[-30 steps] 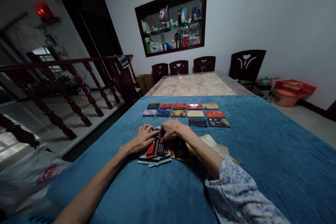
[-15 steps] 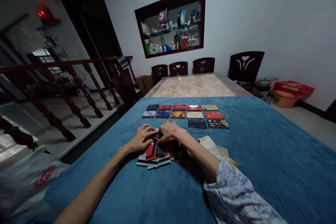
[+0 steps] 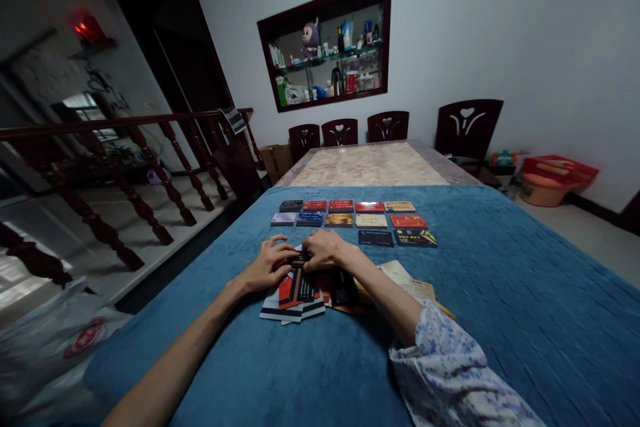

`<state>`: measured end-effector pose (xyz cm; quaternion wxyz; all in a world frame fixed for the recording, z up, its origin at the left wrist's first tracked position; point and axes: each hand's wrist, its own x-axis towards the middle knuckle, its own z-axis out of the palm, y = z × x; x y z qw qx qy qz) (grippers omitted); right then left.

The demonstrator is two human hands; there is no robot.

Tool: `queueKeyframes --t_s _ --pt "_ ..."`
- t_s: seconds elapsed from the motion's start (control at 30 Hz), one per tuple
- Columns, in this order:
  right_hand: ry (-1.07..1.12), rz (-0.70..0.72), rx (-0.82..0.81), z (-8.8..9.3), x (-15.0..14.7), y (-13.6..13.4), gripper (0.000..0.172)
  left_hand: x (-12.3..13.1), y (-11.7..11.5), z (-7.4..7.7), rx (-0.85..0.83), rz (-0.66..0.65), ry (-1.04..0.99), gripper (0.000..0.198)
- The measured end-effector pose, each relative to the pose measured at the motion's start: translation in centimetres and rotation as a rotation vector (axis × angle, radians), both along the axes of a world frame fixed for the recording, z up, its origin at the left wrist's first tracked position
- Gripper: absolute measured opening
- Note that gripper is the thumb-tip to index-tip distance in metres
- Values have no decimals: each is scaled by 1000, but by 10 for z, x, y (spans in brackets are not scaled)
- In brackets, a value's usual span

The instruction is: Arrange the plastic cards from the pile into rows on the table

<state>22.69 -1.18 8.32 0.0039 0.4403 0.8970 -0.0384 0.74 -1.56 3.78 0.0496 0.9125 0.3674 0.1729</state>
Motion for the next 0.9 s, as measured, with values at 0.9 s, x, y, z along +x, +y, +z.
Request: queueKeyframes --t_s 0.9 --pt "199 67 -19 7 11 5 30 -8 10 -4 286 61 -227 22"
